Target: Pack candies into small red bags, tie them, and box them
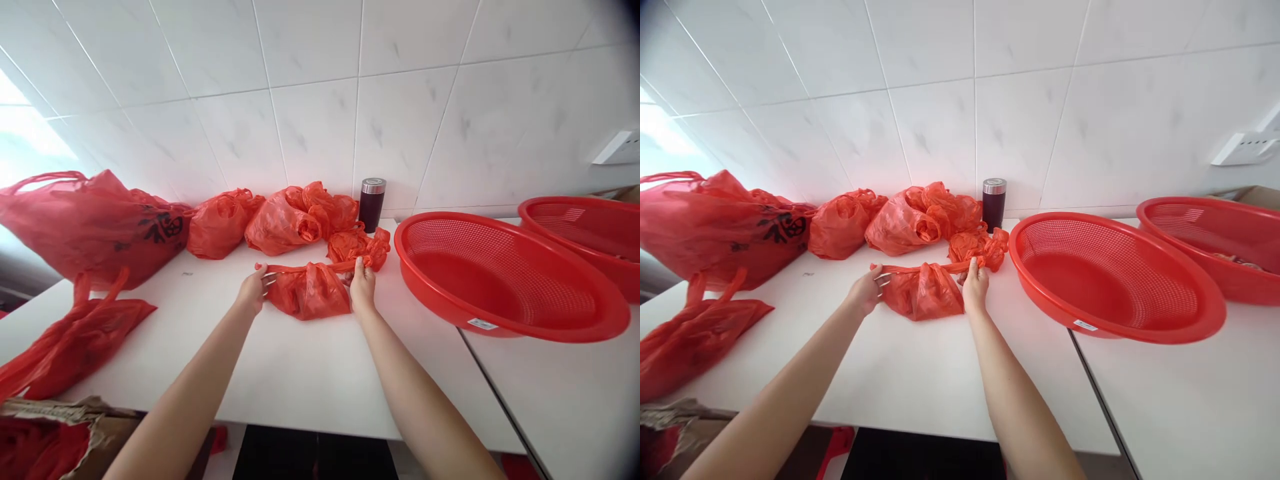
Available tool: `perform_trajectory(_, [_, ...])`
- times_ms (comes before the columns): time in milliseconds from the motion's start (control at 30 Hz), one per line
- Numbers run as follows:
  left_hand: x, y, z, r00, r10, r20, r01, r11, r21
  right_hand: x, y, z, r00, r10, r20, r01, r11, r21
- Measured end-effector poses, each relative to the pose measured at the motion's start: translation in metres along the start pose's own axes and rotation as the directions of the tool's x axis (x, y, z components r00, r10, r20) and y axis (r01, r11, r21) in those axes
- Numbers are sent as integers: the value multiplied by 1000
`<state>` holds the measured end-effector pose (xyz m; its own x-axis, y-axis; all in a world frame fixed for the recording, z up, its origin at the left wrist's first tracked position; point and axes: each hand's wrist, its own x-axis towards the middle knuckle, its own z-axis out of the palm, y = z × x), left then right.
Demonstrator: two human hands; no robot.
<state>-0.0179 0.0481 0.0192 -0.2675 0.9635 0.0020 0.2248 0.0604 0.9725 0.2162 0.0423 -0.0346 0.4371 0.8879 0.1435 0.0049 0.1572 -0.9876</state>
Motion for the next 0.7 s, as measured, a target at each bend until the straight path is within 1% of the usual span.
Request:
perform_trajectory(33, [4,6,-7,999,30,-36,-29,999,38,0,-1,-1,1000,8,15,-8,1000,13])
perform_trajectory(100, [8,20,-15,984,141,-105,-128,984,126,-1,-3,-1,999,26,40,-28,999,42])
perform_trajectory(133, [8,26,-15,970,215,-113,-193,965,177,-1,-4,-1,998,35,50,-38,998,56])
perform_trajectory(167, [7,33,-11,954,287,-86,-262,938,229,-2,-4,-1,997,42,58,-46,997,69])
perform_trajectory(200, [5,38,-5,937,350,-22,-331,902,278,-2,-5,-1,997,47,65,-52,995,81])
perform_trajectory(233, [2,42,3,917,393,72,-394,862,318,-2,-6,-1,996,49,71,-55,994,90])
perform_trajectory(267, [-1,45,13,894,410,182,-448,823,350,-2,-6,-1,996,50,75,-57,994,97])
perform_trajectory(333, [-8,47,32,845,379,377,-518,757,399,-1,-8,-1,996,51,79,-60,992,107])
perform_trajectory(367, [-12,48,39,828,346,442,-533,733,424,-1,-8,-1,995,53,84,-62,992,108])
perform_trajectory(433, [-17,48,44,817,278,506,-533,700,476,-1,-9,-3,995,49,81,-59,990,131])
perform_trajectory(467, [-19,49,40,821,246,516,-522,691,500,-1,-9,-4,996,46,78,-58,987,153])
perform_trajectory(533, [-24,54,21,839,190,510,-483,692,536,-1,-8,-6,996,48,74,-63,975,212])
perform_trajectory(600, [-30,60,-11,867,139,479,-424,711,561,1,-6,-8,995,60,75,-78,962,263])
perform_trajectory(700, [-40,72,-74,912,75,404,-319,749,581,3,-1,-9,995,62,82,-82,961,264])
